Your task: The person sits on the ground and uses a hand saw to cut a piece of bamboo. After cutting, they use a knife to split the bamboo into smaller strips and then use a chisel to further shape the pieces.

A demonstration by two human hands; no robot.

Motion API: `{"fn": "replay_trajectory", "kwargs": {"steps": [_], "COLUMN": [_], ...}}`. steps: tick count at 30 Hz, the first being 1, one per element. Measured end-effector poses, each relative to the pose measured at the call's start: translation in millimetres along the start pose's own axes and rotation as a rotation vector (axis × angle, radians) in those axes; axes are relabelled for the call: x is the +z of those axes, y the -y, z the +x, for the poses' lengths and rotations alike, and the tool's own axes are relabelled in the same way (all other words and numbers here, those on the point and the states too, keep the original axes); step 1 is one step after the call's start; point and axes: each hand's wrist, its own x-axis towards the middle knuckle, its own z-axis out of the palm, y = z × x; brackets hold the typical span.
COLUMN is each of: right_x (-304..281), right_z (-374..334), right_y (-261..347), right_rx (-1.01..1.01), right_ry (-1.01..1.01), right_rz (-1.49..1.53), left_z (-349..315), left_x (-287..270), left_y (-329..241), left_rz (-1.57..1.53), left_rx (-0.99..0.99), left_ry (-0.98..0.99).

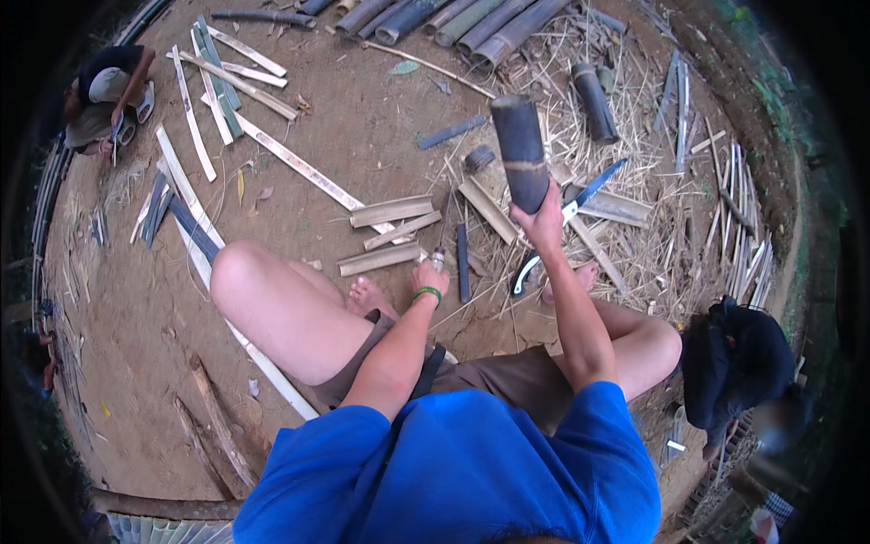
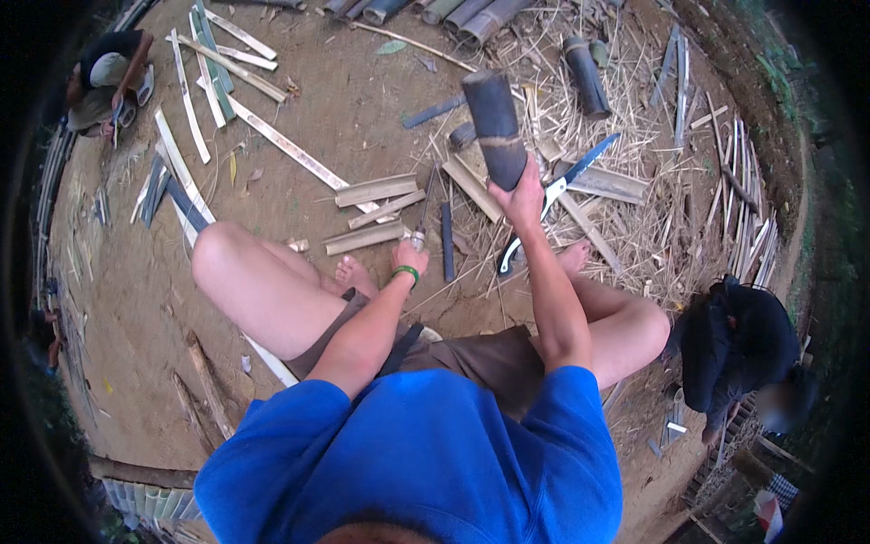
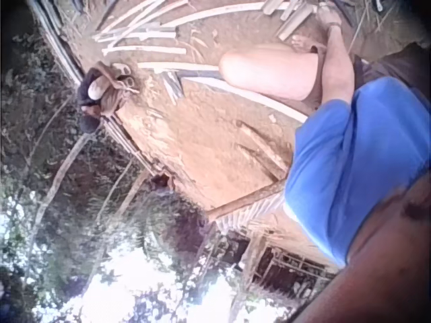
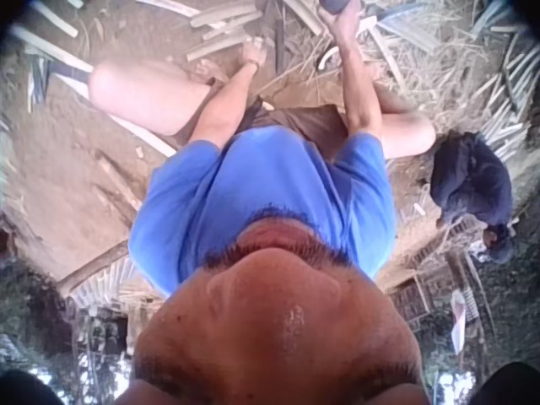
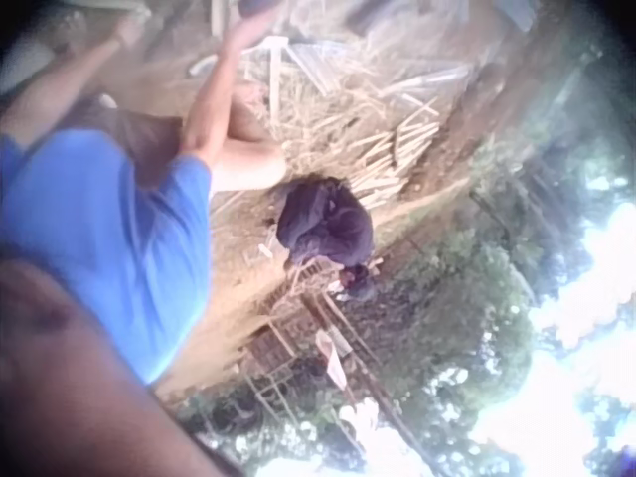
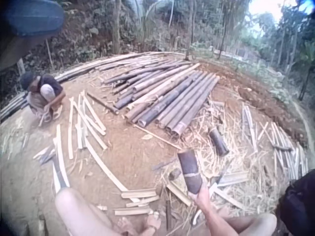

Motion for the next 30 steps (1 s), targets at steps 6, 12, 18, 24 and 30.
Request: {"fn": "replay_trajectory", "kwargs": {"steps": [6, 12, 18, 24, 30], "right_x": [68.1, 146.8, 182.9, 205.3, 248.5], "right_z": [-43.8, -141.5, -146.7, -60.8, -39.0], "right_y": [-13.1, -12.3, -20.7, 22.1, 15.9], "right_rx": [0.116, 0.490, 0.201, -0.327, -0.525], "right_ry": [-0.278, 0.596, 0.456, 0.579, 0.816], "right_rz": [-0.269, -0.246, -0.109, -0.002, -0.314], "left_z": [-7.3, -25.9, -60.1, -33.3, -30.9], "left_x": [-12.2, -98.8, -313.0, -387.7, -379.7], "left_y": [-11.2, -92.2, -122.2, -124.3, -114.6], "left_rz": [-0.058, -0.468, -0.760, -0.767, -0.999], "left_rx": [0.015, 0.089, 0.365, 0.378, 0.212], "left_ry": [-0.087, -0.113, 0.013, -0.158, -0.062]}}
